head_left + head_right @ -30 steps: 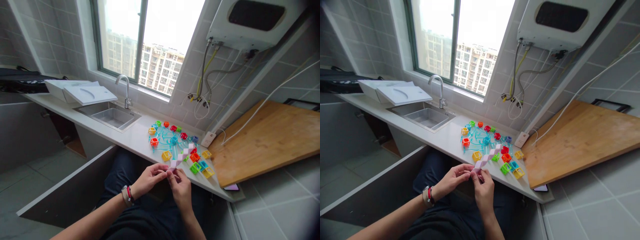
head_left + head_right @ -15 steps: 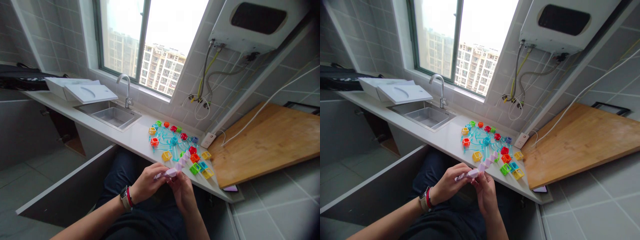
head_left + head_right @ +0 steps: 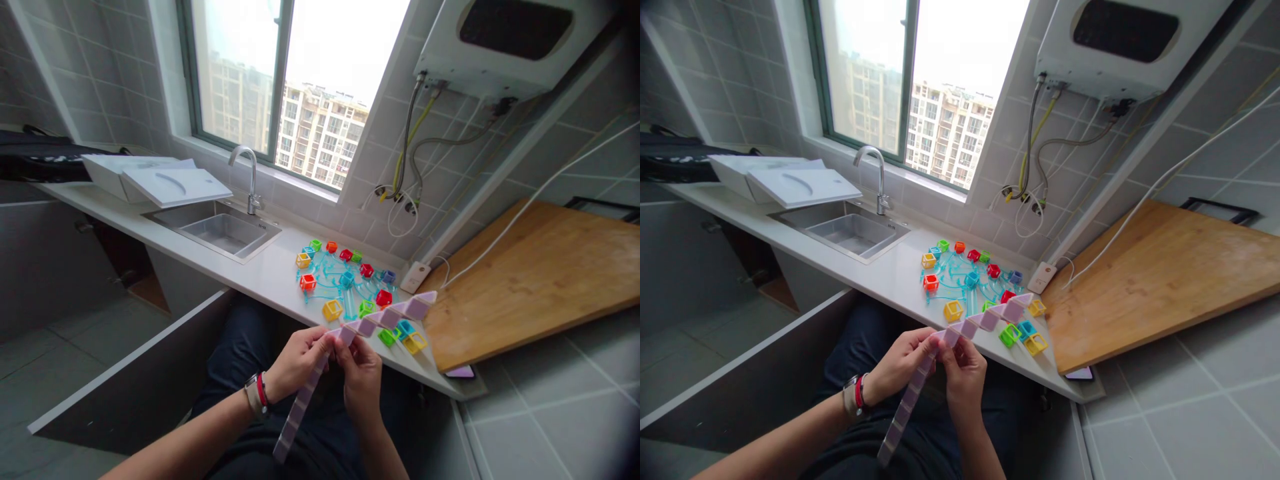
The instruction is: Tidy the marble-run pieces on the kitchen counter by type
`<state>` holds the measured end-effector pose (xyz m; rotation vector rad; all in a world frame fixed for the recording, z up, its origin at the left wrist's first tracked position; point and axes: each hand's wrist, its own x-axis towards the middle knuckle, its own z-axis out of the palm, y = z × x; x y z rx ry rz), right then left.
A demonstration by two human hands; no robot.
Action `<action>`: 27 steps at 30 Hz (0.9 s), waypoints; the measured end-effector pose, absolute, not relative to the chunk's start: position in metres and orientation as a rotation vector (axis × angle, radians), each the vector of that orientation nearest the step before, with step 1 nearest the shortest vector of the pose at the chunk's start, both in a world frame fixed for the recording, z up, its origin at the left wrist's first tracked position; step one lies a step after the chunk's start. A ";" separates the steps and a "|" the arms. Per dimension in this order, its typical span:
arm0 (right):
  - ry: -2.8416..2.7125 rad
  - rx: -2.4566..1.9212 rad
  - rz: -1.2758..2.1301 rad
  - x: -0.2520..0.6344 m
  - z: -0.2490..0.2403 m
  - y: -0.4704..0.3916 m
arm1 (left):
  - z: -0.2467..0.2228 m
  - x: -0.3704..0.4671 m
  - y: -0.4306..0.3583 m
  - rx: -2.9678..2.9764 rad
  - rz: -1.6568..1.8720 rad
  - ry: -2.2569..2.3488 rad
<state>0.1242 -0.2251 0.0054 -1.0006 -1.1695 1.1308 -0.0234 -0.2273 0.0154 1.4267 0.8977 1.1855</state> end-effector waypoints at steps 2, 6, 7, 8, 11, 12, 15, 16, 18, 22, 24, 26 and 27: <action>-1.303 -1.054 1.035 0.127 0.009 -0.223 | 0.013 -0.023 -0.226 1.264 1.136 0.813; -1.453 -1.010 1.023 0.133 0.017 -0.214 | 0.012 -0.024 -0.223 1.112 1.107 0.787; -1.456 -0.995 1.028 0.134 0.018 -0.212 | 0.013 -0.024 -0.222 1.098 1.108 0.791; -1.450 -0.984 1.028 0.135 0.018 -0.210 | 0.013 -0.025 -0.221 1.091 1.113 0.790; -1.395 -0.965 1.013 0.136 0.015 -0.206 | 0.014 -0.025 -0.220 1.124 1.117 0.742; -1.374 -0.958 1.016 0.136 0.014 -0.206 | 0.014 -0.025 -0.220 1.148 1.115 0.724; -1.329 -0.940 1.068 0.138 0.009 -0.208 | 0.015 -0.025 -0.221 1.206 1.120 0.706; -1.312 -0.936 1.098 0.139 0.008 -0.208 | 0.015 -0.025 -0.222 1.217 1.129 0.717; -1.259 -0.939 1.175 0.142 0.007 -0.209 | 0.018 -0.025 -0.224 1.255 1.143 0.751; -1.188 -0.946 1.278 0.147 0.008 -0.210 | 0.022 -0.026 -0.225 1.300 1.120 0.762; -1.198 -0.930 1.260 0.147 0.008 -0.210 | 0.023 -0.026 -0.224 1.247 1.077 0.719; -1.191 -0.899 1.259 0.146 0.008 -0.211 | 0.020 -0.027 -0.223 1.157 1.021 0.657; -1.178 -0.878 1.276 0.145 0.007 -0.211 | 0.018 -0.027 -0.223 1.099 0.994 0.617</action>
